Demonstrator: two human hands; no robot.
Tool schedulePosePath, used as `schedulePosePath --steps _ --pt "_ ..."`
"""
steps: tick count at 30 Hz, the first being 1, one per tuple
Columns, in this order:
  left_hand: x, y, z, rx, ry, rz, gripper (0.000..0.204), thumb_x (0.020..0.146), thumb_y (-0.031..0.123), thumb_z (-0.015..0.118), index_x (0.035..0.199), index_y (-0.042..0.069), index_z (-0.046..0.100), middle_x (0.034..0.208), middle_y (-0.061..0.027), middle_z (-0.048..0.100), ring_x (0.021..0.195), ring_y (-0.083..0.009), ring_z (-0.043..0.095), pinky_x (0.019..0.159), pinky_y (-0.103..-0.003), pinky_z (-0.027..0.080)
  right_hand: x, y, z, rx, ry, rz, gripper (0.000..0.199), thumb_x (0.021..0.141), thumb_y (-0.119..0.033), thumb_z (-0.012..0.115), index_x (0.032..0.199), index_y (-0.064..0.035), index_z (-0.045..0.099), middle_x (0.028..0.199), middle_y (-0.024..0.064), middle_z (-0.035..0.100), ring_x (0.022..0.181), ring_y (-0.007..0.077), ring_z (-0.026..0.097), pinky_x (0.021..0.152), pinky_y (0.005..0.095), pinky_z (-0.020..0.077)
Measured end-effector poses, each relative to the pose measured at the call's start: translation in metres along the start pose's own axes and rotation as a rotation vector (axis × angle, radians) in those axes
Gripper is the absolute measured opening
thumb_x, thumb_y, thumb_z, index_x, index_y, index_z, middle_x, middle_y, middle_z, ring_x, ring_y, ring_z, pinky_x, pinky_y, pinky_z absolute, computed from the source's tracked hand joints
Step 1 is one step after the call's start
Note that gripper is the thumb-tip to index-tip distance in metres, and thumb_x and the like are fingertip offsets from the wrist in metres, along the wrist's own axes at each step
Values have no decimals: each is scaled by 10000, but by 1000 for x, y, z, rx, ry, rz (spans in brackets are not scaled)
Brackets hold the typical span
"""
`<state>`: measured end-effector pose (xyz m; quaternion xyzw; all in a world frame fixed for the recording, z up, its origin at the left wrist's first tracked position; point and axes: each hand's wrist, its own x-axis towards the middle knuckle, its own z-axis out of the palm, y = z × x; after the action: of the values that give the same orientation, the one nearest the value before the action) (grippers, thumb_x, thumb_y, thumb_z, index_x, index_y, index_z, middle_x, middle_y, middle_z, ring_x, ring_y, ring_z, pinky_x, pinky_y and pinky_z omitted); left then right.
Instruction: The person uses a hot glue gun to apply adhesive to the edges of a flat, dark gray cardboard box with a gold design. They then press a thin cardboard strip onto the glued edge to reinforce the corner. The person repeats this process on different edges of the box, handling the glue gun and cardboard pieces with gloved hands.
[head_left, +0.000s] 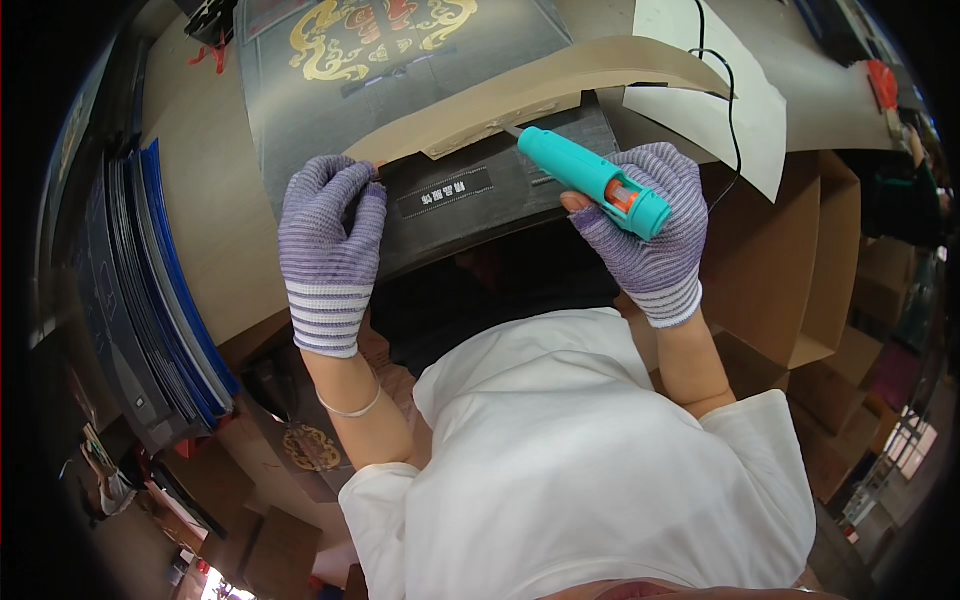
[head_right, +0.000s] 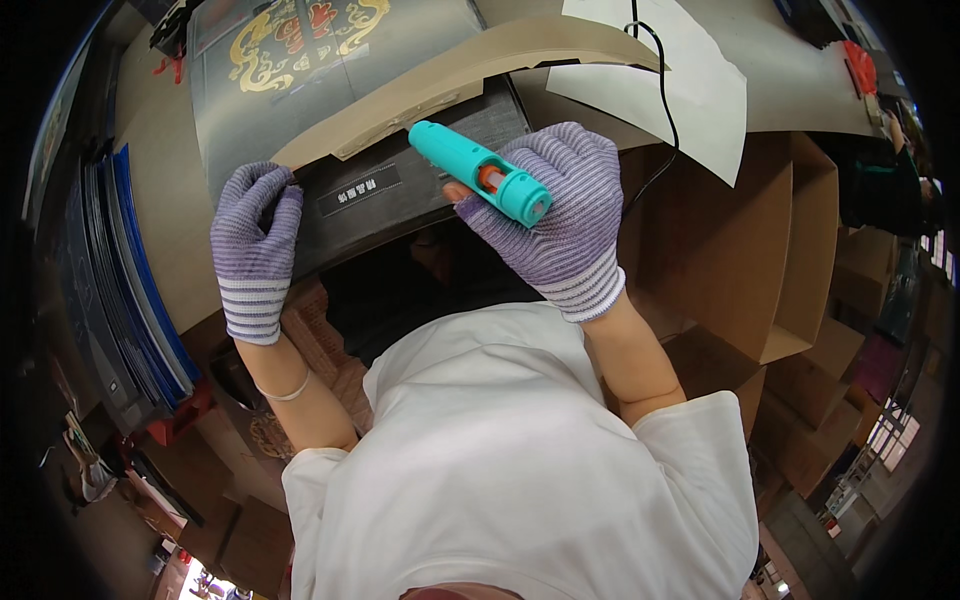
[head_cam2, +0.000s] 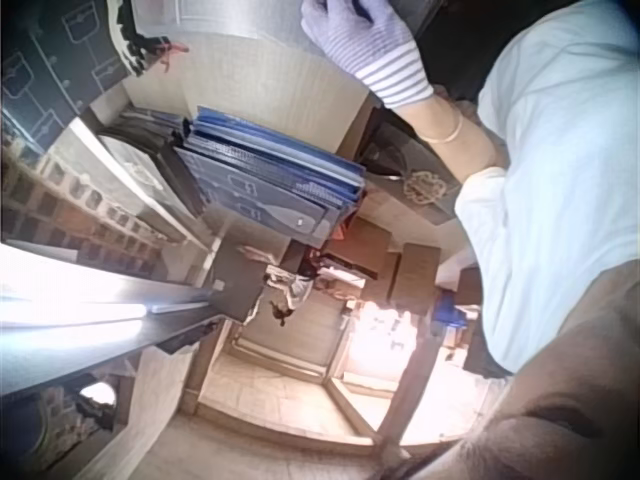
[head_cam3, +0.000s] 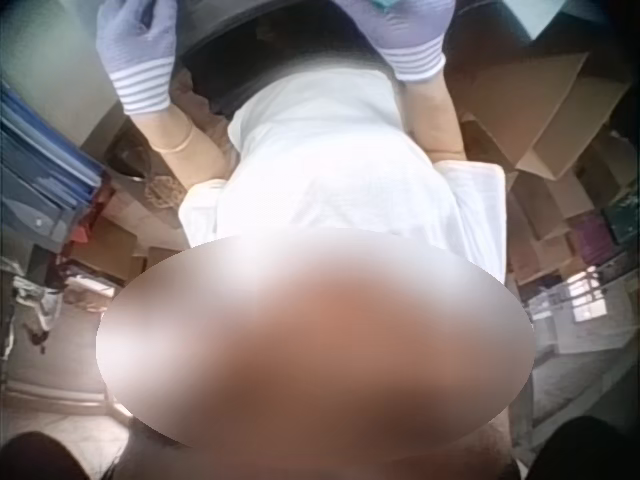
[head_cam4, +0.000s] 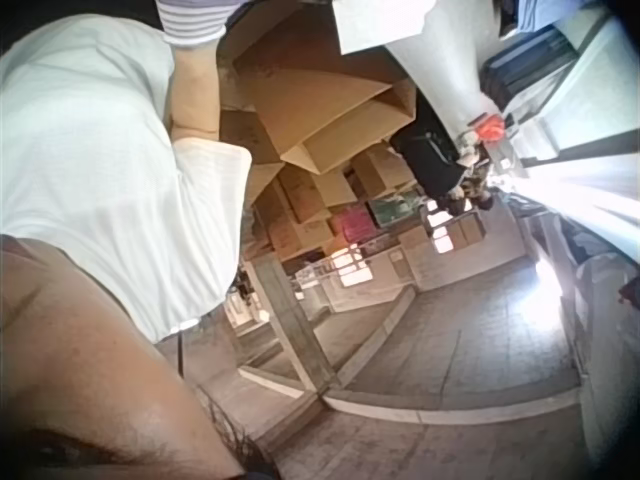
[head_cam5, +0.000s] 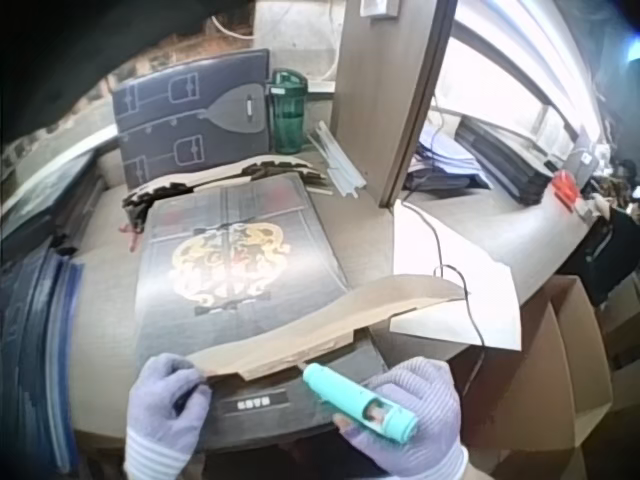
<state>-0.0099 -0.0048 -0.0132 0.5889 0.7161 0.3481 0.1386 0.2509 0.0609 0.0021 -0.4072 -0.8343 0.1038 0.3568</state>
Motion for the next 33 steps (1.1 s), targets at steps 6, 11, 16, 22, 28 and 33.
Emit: schedulePosePath --steps 6,11,16,22,28,33 --pt "1 2 -1 2 -8 0 166 807 17 682 967 -26 684 947 -142 627 853 -280 607 787 -350 500 -3 9 -11 -66 12 81 322 713 -326 844 684 -86 633 672 59 602 653 250 556 690 365 429" --pt "-1 -1 -1 35 -23 19 170 853 -9 662 1017 -54 665 973 -83 612 791 -132 587 729 -242 486 -9 19 -19 25 87 206 311 701 -276 864 711 -67 634 684 68 611 649 247 565 688 365 451" --pt "1 1 0 -25 2 4 173 809 10 685 978 -29 683 946 -138 627 844 -264 613 780 -338 503 -9 28 -25 -33 64 194 302 697 -262 867 746 -56 652 708 72 625 672 245 584 683 359 454" --pt "0 -5 -3 -4 -43 0 163 855 -19 654 1015 -50 668 977 -79 620 793 -123 590 722 -240 493 5 61 -59 -45 -5 92 284 723 -256 843 801 -44 672 781 88 649 737 263 598 713 361 467" --pt "2 -3 -2 47 -42 21 157 855 -23 651 1008 -58 662 975 -78 618 783 -119 587 713 -232 490 19 51 -50 -4 4 -34 308 721 -294 838 758 -48 656 731 90 613 698 269 585 673 368 478" --pt "2 0 -2 -6 -41 -24 151 856 -25 651 1003 -58 660 975 -73 609 770 -109 576 701 -230 485 21 44 -33 8 -32 -6 357 701 -366 843 681 -70 644 604 75 565 584 257 550 620 357 458"
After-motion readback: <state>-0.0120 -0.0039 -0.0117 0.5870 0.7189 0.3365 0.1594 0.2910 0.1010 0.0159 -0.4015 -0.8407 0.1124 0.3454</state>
